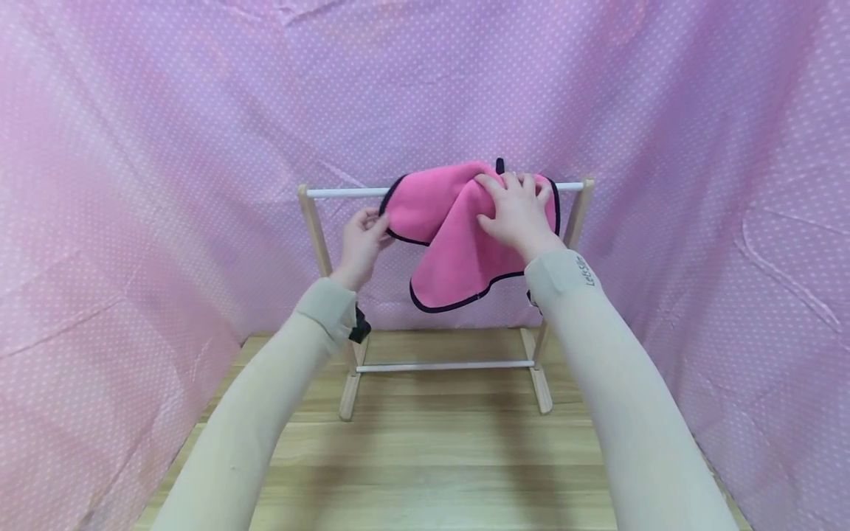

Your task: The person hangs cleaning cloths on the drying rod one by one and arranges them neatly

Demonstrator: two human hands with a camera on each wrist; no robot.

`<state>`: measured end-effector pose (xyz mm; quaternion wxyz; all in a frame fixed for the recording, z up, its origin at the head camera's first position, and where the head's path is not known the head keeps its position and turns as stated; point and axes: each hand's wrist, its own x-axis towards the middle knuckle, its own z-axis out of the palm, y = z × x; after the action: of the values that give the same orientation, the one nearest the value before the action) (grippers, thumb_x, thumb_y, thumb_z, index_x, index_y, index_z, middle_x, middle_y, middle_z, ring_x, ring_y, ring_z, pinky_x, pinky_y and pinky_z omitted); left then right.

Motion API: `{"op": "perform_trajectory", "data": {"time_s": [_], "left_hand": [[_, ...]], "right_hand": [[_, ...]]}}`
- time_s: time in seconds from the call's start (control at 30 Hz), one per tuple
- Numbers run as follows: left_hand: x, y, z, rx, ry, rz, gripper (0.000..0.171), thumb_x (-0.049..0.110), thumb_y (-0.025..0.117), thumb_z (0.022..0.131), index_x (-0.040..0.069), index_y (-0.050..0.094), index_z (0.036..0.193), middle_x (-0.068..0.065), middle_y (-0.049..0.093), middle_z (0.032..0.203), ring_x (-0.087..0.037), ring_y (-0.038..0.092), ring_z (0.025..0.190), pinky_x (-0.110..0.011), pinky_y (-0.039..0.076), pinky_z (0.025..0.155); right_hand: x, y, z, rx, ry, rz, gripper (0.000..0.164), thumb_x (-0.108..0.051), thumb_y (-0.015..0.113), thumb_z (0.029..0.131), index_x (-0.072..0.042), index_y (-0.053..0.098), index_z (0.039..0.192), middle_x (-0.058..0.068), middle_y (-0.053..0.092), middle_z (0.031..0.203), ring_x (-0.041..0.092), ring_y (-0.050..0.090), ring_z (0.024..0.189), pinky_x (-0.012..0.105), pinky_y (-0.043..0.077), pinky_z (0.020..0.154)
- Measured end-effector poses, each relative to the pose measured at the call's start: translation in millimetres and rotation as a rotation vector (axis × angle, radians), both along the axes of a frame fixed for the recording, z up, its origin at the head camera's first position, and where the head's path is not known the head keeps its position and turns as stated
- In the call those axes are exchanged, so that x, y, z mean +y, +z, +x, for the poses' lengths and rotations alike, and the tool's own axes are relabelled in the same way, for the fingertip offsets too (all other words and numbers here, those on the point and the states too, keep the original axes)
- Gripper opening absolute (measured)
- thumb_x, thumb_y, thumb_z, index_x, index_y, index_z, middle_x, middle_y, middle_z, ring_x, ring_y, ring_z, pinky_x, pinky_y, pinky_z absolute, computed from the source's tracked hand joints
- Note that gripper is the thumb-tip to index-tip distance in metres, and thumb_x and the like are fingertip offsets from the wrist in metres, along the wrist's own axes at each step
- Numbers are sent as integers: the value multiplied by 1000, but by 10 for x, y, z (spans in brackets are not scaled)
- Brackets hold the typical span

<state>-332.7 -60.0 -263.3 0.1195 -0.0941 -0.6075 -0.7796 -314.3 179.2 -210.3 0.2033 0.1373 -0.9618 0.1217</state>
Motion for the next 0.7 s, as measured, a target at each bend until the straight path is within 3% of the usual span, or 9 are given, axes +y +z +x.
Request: {"op": "perform_trajectory", "data": {"time_s": [0.17,0.23,0.33,0.43,0.5,0.6,0.7], "left_hand": [[-130,413,-55,13,-45,200,33,4,52,95,-1,45,127,0,61,80,-8,61,69,-21,56,71],[-149,544,-73,5,-83,303,37,0,49,96,4,41,132,-3,62,88,-11,62,77,-20,55,73],[-141,668,-107,22,-160,401,48,-7,45,95,8,37,139,-10,60,114,-17,62,99,-19,54,79],[-100,719,-146,58,-198,376,53,-12,44,93,6,35,142,-14,51,135,-23,54,120,-20,53,86],[-69,733,-186,78,-176,331,52,-15,46,91,2,38,140,-15,48,139,-23,51,125,-21,52,90],[-54,752,-273,114,-73,235,45,-17,50,88,-3,47,131,-18,51,133,-22,53,123,-21,51,94],[-96,767,-361,138,74,-42,35,-14,51,89,-3,56,121,-15,56,130,-16,56,118,-20,51,93]], "right_hand": [[4,-30,-11,50,-1,7,52,-25,57,89,-19,41,138,23,44,130,48,29,126,67,10,104],[-5,-49,-23,60,-7,4,51,-26,57,90,-18,42,138,23,44,130,47,29,126,66,11,104],[-24,-69,-41,67,-25,-4,50,-27,57,91,-19,43,138,22,43,131,45,29,127,65,11,103],[-42,-72,-54,74,-46,-8,50,-30,57,91,-20,44,138,21,43,133,44,29,126,64,13,103],[-55,-69,-57,73,-56,-9,50,-30,57,91,-20,44,138,22,43,133,44,29,126,64,14,102],[-70,-70,-61,60,-64,-8,51,-32,56,92,-20,43,139,22,42,134,44,28,127,64,15,102],[-83,-79,-59,45,-62,-12,50,-33,54,93,-21,42,140,22,40,136,44,26,129,64,14,103]]}}
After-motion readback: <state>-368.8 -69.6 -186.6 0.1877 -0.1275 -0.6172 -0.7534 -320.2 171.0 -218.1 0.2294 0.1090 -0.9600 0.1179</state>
